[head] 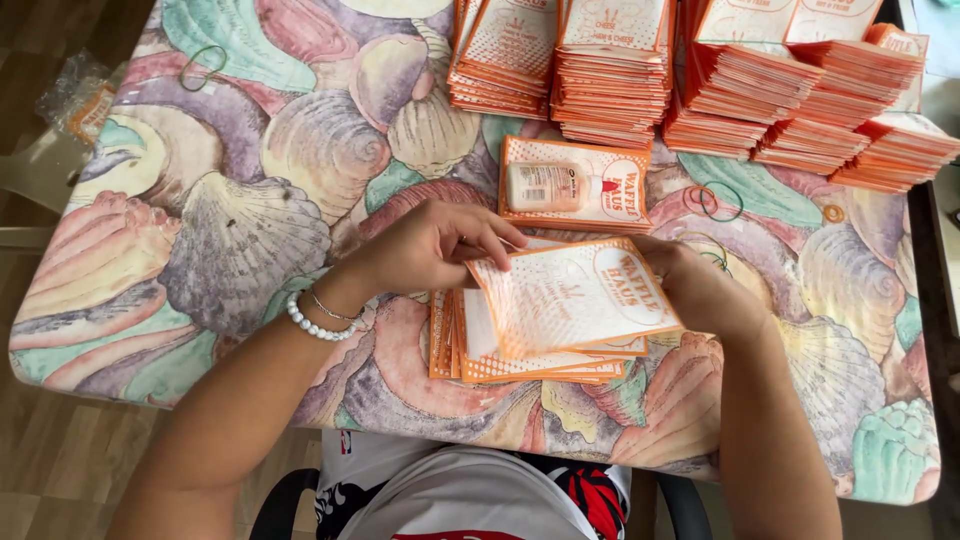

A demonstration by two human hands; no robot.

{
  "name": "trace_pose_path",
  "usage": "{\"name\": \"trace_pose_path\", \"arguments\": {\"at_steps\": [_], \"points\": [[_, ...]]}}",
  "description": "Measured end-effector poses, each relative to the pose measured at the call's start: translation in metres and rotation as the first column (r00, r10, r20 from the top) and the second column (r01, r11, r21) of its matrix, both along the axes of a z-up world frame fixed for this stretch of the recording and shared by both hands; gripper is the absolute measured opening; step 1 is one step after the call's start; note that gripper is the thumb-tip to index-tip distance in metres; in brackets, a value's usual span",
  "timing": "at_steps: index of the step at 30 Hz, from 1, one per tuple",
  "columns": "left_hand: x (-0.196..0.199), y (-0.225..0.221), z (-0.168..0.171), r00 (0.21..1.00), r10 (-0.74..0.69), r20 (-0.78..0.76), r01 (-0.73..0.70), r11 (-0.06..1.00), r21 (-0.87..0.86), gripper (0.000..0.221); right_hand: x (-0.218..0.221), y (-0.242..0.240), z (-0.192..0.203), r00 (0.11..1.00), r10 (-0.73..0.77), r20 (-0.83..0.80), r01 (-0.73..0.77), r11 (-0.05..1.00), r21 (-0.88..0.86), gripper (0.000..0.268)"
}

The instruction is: The person is sorting and organizing stacks of orange paper bags on a table, occasionally unfolding them to check or align them.

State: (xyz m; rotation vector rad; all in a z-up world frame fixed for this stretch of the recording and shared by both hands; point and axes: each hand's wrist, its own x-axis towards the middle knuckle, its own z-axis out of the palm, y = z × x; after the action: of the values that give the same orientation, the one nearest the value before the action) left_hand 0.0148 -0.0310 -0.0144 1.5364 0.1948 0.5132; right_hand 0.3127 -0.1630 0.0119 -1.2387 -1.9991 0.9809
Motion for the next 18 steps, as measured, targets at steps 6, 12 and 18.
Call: {"name": "trace_pose_path", "arguments": {"at_steps": [6, 12, 18], "points": [[-0.003, 0.008, -0.014, 0.989, 0.025, -0.148, 0.077, 0.757, 0.649, 0.038, 0.063, -0.013, -0.033, 0.986, -0.028, 0.166, 0.025, 1.000, 0.016, 0.065], [-0.006, 0.005, -0.008, 0.985, -0.010, -0.175, 0.130, 0.711, 0.691, 0.044, 0.060, -0.021, -0.024, 0.946, -0.246, 0.210, 0.271, 0.957, -0.103, 0.027], [-0.001, -0.001, -0.008, 0.950, 0.191, -0.249, 0.065, 0.657, 0.751, 0.051, 0.025, -0.009, -0.019, 0.844, -0.499, 0.198, 0.527, 0.699, -0.484, 0.072]]}}
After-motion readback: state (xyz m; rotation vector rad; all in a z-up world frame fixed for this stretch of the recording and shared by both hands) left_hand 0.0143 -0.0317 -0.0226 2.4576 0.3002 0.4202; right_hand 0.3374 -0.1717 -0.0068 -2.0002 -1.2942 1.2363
